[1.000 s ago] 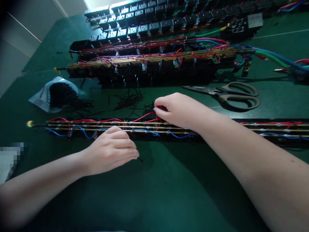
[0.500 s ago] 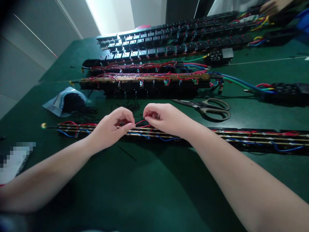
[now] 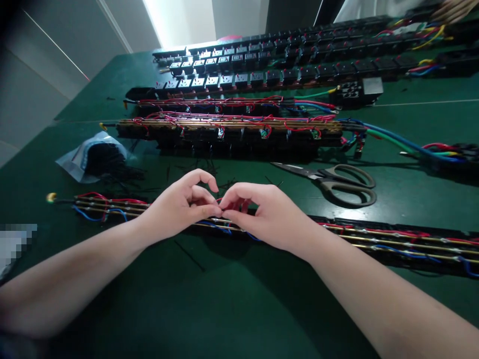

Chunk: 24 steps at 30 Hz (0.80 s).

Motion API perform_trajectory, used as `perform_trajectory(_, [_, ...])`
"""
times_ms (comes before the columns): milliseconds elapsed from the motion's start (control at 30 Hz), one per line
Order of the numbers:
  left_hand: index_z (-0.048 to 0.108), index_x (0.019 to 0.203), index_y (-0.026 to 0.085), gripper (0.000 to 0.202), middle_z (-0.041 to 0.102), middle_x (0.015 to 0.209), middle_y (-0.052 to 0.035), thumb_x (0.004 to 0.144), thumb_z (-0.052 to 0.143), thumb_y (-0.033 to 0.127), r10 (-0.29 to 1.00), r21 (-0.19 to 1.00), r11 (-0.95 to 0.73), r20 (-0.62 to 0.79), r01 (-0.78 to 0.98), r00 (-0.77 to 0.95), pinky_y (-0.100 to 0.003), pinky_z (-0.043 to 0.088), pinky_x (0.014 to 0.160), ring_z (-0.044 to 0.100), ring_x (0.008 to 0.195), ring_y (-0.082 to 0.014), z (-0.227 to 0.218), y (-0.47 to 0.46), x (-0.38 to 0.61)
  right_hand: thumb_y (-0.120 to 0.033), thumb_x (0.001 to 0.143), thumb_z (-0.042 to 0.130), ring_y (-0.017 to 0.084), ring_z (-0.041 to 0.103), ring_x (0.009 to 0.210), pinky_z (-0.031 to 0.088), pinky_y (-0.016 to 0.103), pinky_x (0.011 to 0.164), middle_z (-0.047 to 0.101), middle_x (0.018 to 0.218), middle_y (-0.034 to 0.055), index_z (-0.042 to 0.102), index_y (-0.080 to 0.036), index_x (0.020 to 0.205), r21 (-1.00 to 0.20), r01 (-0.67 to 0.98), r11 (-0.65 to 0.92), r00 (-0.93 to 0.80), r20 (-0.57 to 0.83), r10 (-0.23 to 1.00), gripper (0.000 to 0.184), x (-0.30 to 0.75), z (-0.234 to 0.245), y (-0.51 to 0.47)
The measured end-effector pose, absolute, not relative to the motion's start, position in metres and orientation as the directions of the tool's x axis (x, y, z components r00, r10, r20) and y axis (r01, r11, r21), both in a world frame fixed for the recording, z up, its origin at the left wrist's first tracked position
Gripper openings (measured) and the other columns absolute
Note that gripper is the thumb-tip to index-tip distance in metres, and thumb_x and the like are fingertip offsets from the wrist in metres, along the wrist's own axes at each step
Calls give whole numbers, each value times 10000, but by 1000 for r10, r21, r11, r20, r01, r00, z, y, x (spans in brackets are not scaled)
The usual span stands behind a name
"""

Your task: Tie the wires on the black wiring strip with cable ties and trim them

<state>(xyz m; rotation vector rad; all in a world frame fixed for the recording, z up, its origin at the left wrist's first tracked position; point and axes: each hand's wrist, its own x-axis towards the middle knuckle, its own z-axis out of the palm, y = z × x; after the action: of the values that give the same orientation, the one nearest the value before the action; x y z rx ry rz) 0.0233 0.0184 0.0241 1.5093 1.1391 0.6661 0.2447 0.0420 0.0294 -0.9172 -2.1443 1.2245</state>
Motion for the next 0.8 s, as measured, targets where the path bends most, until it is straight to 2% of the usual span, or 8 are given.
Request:
perform_trajectory(100, [583, 1087, 256, 254, 755, 835, 56, 891, 745, 243, 909, 948, -16, -118, 318, 399, -202, 453, 621, 687, 736, -103, 23, 15, 20, -282, 900, 701, 128, 670, 667, 506, 234, 587, 735, 773, -13, 747, -233, 857, -873, 305, 381, -648, 103, 755, 80, 244, 29, 42])
perform_trajectory(233, [612, 1111, 266, 242, 747, 915, 44, 907, 740, 244, 919, 937, -52, -91, 346, 384, -199, 516, 671, 720, 836, -116, 22, 12, 17, -291, 916, 694, 149, 683, 692, 512, 247, 594, 747, 813, 7, 742, -233, 887, -870, 325, 371, -611, 106, 784, 81, 246, 28, 41])
perform_trajectory(400, [625, 1120, 267, 236, 745, 928, 47, 913, 733, 234, 905, 916, -128, -49, 381, 422, -193, 552, 721, 713, 833, -100, 24, 12, 16, -329, 943, 693, 142, 657, 646, 486, 253, 552, 740, 810, 10, 736, -233, 912, -882, 321, 344, -569, 111, 815, 109, 248, 27, 40])
perform_trajectory(500, [634, 1109, 260, 221, 741, 923, 39, 912, 729, 229, 911, 905, -147, -33, 399, 410, -184, 542, 686, 702, 810, -99, 25, 12, 16, -348, 935, 725, 144, 692, 718, 539, 245, 619, 755, 863, 2, 750, -246, 952, -890, 299, 343, -575, 119, 809, 106, 249, 27, 41])
perform_trajectory(633, [646, 1098, 250, 207, 735, 935, 24, 910, 733, 241, 919, 905, -149, -22, 398, 394, -196, 559, 709, 708, 834, -113, 25, 11, 15, -348, 930, 744, 149, 735, 798, 585, 250, 713, 779, 920, -7, 766, -256, 999, -911, 277, 307, -598, 87, 797, 116, 249, 26, 42])
perform_trajectory(800, [655, 1107, 246, 208, 732, 962, 12, 913, 731, 256, 909, 898, -164, -23, 407, 416, -210, 570, 747, 712, 860, -124, 24, 11, 14, -337, 926, 736, 153, 730, 760, 560, 262, 667, 780, 872, -9, 778, -254, 951, -896, 303, 324, -603, 84, 794, 96, 249, 28, 43])
